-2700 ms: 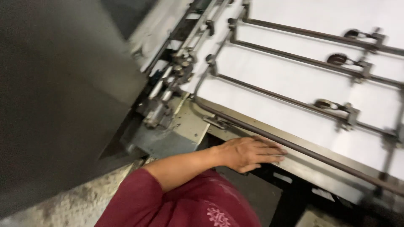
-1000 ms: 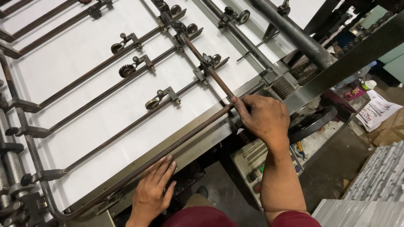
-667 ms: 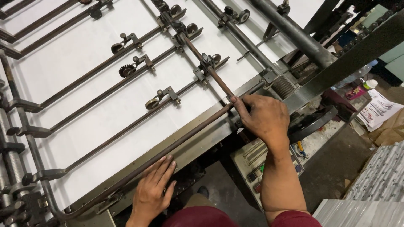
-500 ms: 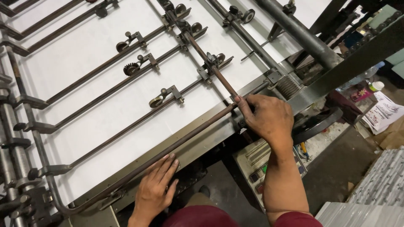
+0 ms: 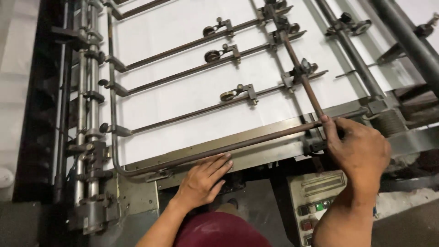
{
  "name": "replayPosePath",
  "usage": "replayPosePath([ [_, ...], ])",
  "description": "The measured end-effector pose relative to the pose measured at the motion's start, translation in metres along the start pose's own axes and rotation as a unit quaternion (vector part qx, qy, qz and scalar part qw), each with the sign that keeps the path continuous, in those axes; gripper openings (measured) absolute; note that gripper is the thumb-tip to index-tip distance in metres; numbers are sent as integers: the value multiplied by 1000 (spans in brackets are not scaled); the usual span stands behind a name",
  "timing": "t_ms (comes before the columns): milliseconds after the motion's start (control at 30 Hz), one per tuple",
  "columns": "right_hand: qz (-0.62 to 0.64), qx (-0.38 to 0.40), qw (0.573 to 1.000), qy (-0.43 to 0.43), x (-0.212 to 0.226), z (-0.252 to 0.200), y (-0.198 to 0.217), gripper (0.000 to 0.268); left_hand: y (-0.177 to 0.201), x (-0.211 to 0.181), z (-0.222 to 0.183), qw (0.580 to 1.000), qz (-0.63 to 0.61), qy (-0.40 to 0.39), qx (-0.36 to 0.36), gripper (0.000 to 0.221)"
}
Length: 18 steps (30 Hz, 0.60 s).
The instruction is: The person operates and adjusts a large-scale printing machine to process paper sheets.
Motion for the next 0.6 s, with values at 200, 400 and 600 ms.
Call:
replayPosePath([
  [200,-35,-18,999,11,5,-1,3,41,-1,1,-5,1000,-5,9,2,65],
  [400,-99,-2,995,14,-23,-4,-27,42,-2,4,-9,1000,-23,-3,-17,66],
  [600,-68,5,997,20,-30,0,-37,41,-3,4,-9,999,-31,-6,-18,68],
])
Point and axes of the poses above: each hand's wrist, its own z-axis towards the middle knuckle, its own y-axis out of the back of the hand, x = y × z, the point moved 4 cm from there along z, towards the middle knuckle
